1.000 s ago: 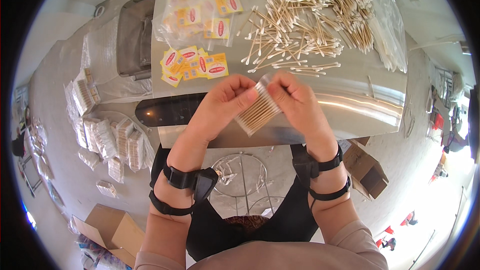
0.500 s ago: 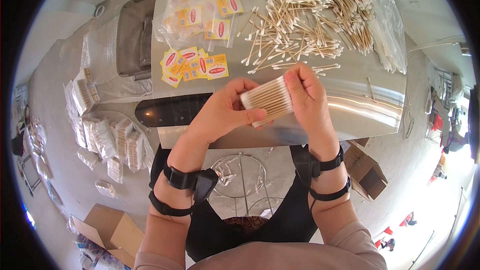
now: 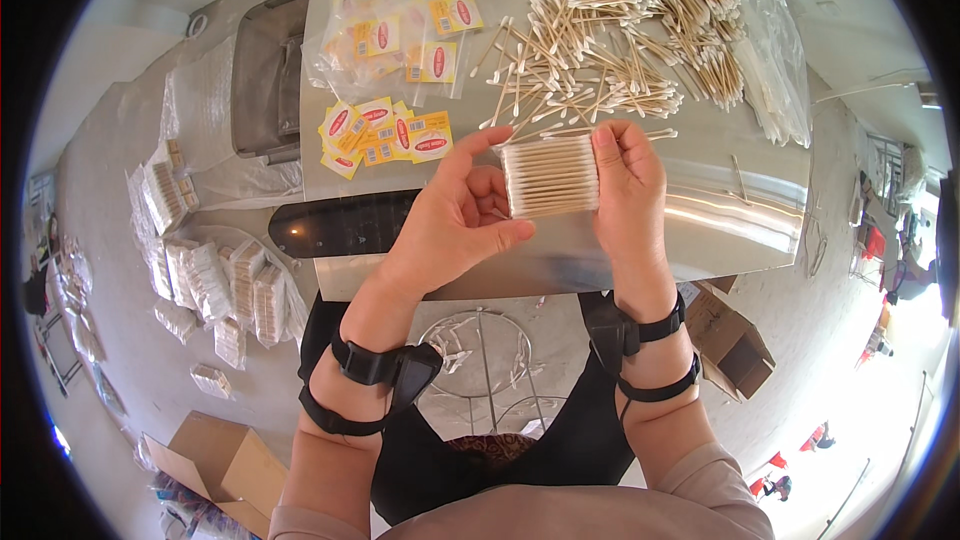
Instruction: Packaging cotton swabs into cardboard holders at a workbench.
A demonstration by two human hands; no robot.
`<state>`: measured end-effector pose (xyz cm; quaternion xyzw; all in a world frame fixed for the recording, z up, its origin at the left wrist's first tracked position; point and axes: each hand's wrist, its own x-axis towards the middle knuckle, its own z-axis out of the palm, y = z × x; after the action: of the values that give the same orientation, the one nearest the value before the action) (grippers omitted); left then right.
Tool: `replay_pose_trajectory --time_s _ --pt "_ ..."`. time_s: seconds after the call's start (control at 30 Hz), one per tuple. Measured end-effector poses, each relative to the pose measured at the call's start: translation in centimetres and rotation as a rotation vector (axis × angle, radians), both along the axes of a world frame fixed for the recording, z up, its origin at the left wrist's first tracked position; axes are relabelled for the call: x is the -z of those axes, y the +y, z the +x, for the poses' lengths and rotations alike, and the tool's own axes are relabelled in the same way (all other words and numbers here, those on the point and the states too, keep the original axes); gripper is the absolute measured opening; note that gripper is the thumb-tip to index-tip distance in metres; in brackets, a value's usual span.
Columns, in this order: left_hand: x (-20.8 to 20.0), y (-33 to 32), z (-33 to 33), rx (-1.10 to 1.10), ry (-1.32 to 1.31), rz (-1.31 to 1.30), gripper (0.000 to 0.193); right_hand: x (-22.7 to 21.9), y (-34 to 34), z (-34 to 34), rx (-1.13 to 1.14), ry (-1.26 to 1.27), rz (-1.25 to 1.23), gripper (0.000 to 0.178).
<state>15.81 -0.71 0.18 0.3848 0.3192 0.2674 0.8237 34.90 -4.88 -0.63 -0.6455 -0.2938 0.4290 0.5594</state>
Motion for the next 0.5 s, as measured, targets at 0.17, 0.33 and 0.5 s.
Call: replay_pose_trajectory --time_s 0.17,0.33,0.5 --pt "0.50 0.21 -0.38 0.039 0.027 -0.075 0.074 0.16 0.07 -0.12 0.022 -0.030 0.043 0.021" --pt "0.68 0.11 -0.25 0.010 0.011 -0.094 0.069 -0.12 -0.01 -0.20 0.002 0.041 0.075 0.021" --pt "0.68 0.24 -0.17 0.018 -0.020 -0.246 0.066 0.03 -0.13 -0.04 0.014 -0.023 0.078 0.020"
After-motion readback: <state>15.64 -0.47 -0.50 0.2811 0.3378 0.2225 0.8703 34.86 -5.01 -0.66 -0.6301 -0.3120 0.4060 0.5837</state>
